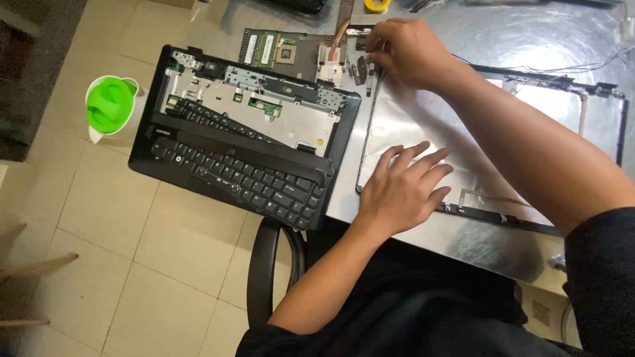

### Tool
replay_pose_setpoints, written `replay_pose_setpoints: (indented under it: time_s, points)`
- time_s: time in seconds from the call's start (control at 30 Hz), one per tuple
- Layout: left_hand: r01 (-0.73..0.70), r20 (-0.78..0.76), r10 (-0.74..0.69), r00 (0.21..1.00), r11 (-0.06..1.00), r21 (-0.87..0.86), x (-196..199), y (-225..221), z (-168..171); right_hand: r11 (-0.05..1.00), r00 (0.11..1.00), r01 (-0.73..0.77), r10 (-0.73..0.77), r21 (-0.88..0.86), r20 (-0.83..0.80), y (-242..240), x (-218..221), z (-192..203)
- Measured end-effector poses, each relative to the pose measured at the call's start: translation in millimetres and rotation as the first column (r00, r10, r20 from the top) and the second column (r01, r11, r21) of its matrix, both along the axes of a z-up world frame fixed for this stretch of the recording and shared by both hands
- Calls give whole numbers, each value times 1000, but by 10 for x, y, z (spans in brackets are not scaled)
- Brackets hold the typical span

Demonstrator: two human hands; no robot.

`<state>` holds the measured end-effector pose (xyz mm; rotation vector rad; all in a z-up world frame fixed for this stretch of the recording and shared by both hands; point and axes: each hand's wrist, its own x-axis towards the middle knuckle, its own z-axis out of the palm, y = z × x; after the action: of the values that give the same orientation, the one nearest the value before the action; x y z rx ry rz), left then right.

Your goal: Connecting a ribbon cable to a laptop screen panel and cleaning the screen surface with a cloth.

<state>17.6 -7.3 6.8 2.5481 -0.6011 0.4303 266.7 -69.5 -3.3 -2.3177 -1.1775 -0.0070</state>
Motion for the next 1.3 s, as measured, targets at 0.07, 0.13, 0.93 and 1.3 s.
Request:
replay_pose_setpoints:
  time_s: [0.07,0.13,0.93,1.3]
  points:
    - [21,-8,-21,1000,1000,2,3,7,4,999,1000,21,-22,24,10,-7,-20,-26]
    - [-8,14,8,1000,1000,13,3,-9,-26,995,997,-1,-7,99,75,-46,-42,-59]
    - [110,-64,-105,992,990,86,15,-21,43,549,514,832,-818,83,259,-3119,-2904,77]
    - [131,-21,-130,991,953,275,48,-141,116,420,424,901,-905,106,-21,-2848,-3033,103]
